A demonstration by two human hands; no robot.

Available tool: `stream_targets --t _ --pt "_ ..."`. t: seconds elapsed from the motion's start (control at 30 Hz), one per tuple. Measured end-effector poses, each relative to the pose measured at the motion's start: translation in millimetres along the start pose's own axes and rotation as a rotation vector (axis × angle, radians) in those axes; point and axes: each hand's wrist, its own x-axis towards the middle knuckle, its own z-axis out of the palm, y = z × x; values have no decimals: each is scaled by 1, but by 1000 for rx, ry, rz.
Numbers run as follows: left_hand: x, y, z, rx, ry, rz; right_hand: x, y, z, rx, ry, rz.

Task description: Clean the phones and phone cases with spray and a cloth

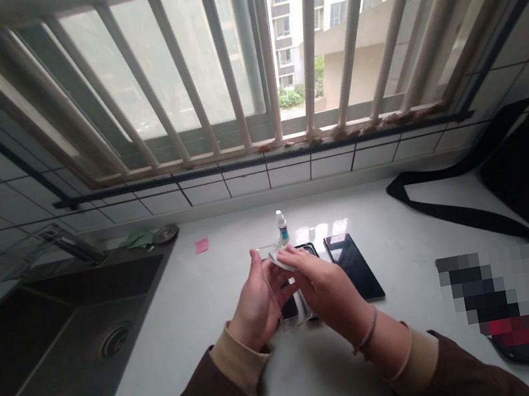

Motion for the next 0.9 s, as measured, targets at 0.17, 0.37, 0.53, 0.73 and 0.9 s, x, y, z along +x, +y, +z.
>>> stream_targets --t 0.17,0.37,0.53,0.73,0.9 --pt "3 7 -4 -84 208 127 -1 4 10 -109 -185 -58" --pt "8 17 -6 -155 424 294 -1 -7 5 -68 -248 -93" --pt "11 20 -11 -204 450 355 -1 -13 1 -55 -252 -88" --pt "12 18 -15 -238 442 316 4 -25 -5 92 -239 -129" --pt "13 16 -12 -245 460 299 3 -30 -5 234 -221 -111"
